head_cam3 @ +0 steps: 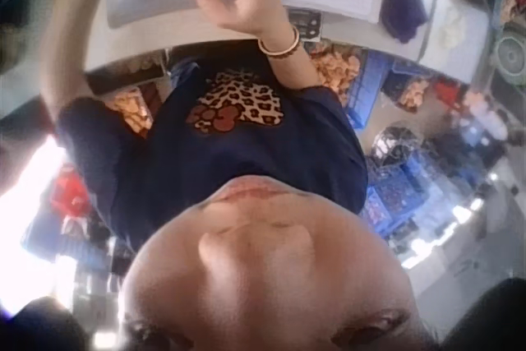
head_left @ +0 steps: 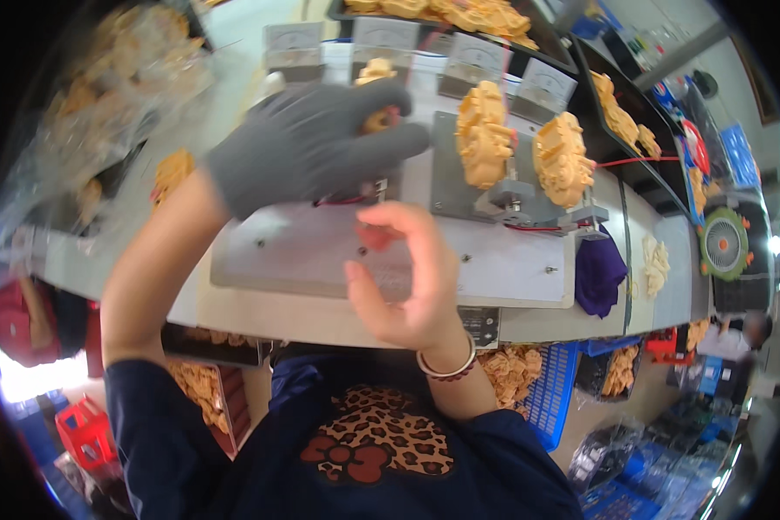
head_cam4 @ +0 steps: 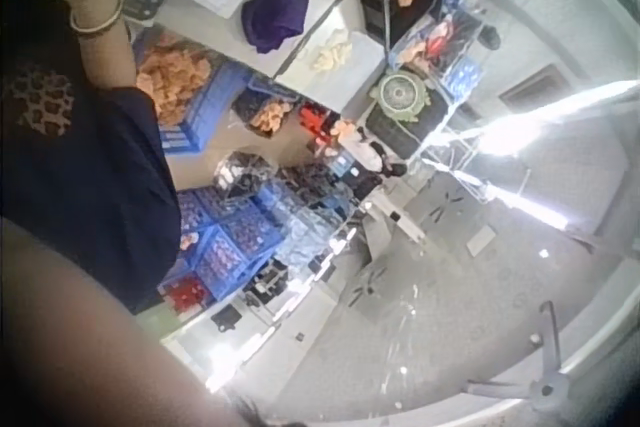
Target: Testing yellow plastic toy components using an electronic testing jig with levers and meters.
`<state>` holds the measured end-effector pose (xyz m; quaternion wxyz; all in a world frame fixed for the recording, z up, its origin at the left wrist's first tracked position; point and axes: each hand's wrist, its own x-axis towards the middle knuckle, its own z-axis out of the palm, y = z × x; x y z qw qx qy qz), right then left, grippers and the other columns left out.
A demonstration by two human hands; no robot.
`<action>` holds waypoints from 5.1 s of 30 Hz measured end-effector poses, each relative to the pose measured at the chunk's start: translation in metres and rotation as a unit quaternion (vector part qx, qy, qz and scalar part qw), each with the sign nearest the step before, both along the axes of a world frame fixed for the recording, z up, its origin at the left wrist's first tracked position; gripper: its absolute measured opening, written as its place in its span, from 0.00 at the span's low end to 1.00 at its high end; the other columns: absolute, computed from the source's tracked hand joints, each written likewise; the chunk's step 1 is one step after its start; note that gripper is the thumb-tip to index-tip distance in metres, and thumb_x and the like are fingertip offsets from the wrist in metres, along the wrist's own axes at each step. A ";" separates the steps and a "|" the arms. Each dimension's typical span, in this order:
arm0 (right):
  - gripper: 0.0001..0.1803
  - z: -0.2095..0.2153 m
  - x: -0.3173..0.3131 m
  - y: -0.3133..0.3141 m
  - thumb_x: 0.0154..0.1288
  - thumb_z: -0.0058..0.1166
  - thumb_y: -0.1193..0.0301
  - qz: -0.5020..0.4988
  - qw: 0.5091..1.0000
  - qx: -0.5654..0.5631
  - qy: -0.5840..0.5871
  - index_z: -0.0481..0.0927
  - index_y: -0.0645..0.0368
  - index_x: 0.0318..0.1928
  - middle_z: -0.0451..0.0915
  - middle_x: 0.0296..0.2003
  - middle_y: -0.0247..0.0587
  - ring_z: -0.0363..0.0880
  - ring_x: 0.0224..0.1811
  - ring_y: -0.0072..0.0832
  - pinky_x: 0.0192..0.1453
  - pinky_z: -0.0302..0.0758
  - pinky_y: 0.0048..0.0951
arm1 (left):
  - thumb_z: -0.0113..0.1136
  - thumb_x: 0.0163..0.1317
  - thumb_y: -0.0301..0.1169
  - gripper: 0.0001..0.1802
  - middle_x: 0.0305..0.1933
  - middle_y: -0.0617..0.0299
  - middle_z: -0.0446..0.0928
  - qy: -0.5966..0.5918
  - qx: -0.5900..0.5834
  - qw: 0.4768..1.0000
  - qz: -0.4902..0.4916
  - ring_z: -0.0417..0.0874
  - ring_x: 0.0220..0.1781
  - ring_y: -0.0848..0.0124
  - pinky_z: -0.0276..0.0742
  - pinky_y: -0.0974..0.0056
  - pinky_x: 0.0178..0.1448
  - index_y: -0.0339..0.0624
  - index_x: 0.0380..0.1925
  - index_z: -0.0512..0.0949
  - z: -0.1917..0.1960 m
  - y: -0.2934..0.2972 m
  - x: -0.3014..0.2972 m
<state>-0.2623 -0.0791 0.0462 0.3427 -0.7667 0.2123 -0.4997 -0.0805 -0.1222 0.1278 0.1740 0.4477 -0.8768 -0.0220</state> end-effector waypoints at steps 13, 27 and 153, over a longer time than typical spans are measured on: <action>0.35 -0.005 -0.014 0.024 0.52 0.62 0.78 -0.082 0.991 0.078 -0.064 0.64 0.69 0.61 0.78 0.43 0.47 0.74 0.34 0.27 0.41 0.72 0.23 | 0.67 0.55 0.38 0.15 0.29 0.57 0.81 0.352 0.322 0.850 -0.221 0.80 0.25 0.65 0.73 0.62 0.27 0.38 0.34 0.82 0.017 0.158 0.141; 0.21 -0.010 -0.112 0.023 0.61 0.47 0.73 -0.211 0.976 -0.058 -0.002 0.70 0.76 0.51 0.72 0.25 0.44 0.65 0.25 0.27 0.29 0.59 0.26 | 0.57 0.61 0.39 0.08 0.25 0.75 0.69 0.405 0.458 0.374 0.697 0.64 0.20 0.81 0.58 0.71 0.21 0.50 0.37 0.78 -0.290 0.562 0.193; 0.09 0.005 0.081 0.037 0.59 0.56 0.75 -0.085 0.976 -0.016 0.202 0.76 0.64 0.40 0.71 0.32 0.42 0.71 0.33 0.36 0.39 0.68 0.36 | 0.43 0.70 0.36 0.15 0.19 0.70 0.63 0.684 -0.147 0.633 0.332 0.61 0.21 0.82 0.57 0.75 0.29 0.35 0.43 0.74 -0.084 0.184 0.077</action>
